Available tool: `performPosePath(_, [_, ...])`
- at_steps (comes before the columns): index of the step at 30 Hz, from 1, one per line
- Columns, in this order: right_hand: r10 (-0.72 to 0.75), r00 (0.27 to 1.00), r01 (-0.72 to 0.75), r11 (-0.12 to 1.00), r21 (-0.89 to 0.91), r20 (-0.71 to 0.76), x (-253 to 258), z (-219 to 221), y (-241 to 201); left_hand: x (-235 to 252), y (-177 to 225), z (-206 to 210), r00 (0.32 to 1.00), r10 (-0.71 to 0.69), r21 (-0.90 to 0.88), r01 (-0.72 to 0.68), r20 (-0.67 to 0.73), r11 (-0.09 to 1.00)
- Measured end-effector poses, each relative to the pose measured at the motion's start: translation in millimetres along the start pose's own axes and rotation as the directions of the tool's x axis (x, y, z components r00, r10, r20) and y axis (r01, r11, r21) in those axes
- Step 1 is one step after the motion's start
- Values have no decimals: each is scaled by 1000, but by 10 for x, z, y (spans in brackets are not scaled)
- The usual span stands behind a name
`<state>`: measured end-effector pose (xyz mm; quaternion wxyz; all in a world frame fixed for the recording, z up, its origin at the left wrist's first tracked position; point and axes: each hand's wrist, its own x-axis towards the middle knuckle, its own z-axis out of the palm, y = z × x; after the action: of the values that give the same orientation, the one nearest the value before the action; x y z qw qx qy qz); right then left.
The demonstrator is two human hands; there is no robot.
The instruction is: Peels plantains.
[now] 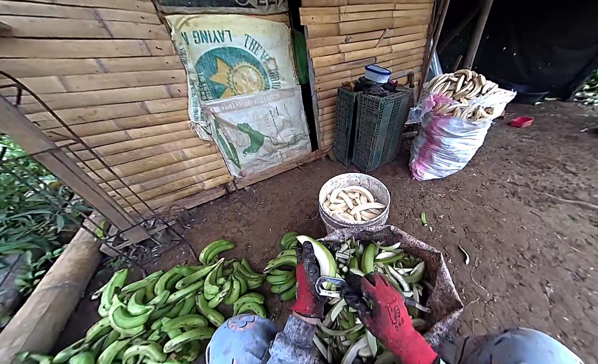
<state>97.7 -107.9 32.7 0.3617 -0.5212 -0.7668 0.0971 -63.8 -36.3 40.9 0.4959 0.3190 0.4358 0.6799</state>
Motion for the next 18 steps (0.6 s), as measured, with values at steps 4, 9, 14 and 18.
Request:
performPosePath(4, [92,995,-87,990,-112,35,208,-54,70,-155,11,18,998,63,224,-63,8,972])
performPosePath(9, [375,898,-365,927,-87,231,567,-215,441,-494,237,97,876,-227,663,-132,426,737])
performPosePath(14, [243,970,-244,967,72,16,365,-166,362,-194,57,15,952,-238,44,234,192,971])
performPosePath(18, [-138,976,151,986,65,-170,74,113,172,-64,131,4,974,-225,-373,201,-21,906])
